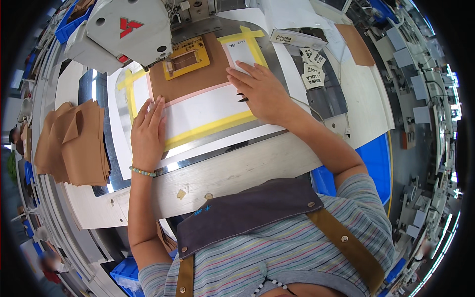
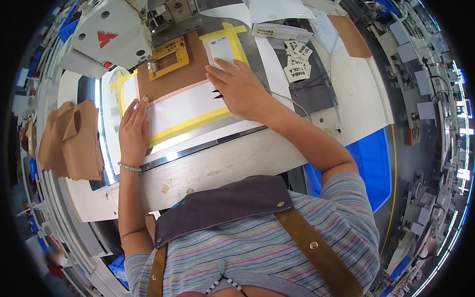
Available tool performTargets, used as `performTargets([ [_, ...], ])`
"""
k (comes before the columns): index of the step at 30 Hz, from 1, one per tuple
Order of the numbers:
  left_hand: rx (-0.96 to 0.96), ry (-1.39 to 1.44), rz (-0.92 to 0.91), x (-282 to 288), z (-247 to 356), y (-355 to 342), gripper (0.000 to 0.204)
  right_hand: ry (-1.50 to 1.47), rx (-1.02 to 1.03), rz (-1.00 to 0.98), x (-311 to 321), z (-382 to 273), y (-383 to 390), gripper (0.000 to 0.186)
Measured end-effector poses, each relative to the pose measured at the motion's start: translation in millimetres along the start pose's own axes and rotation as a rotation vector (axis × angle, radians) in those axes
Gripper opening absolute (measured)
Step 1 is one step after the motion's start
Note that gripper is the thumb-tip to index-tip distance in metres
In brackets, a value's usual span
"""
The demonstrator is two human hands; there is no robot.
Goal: Sewing brand labels onto leather patches using an industrial sewing machine.
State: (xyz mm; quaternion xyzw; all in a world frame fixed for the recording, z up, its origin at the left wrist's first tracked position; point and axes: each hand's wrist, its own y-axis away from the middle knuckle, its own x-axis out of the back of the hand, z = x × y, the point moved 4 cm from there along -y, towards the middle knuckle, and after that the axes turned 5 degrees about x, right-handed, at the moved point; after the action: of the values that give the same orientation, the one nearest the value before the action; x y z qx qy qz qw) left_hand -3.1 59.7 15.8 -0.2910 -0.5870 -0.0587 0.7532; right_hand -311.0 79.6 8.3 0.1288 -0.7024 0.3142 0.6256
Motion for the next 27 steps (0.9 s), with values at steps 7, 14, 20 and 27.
performTargets([
  [7, -0.022, -0.002, 0.025, 5.6, 1.3, 2.1, 0.045, -0.02, -0.026, 0.004, 5.5, -1.8, 0.4, 0.052],
  [14, -0.014, 0.002, 0.048, 6.5, 0.8, 3.8, 0.046, -0.014, 0.002, -0.027, 5.8, -2.9, 0.6, 0.056],
  [20, -0.041, 0.013, 0.061, 5.7, 0.6, 3.7, 0.04, -0.045, -0.015, -0.042, 5.5, -0.9, -1.4, 0.06],
  [27, -0.023, -0.03, 0.049, 8.1, 4.0, 2.9, 0.042, -0.035, -0.012, -0.051, 3.3, 0.9, -0.4, 0.059],
])
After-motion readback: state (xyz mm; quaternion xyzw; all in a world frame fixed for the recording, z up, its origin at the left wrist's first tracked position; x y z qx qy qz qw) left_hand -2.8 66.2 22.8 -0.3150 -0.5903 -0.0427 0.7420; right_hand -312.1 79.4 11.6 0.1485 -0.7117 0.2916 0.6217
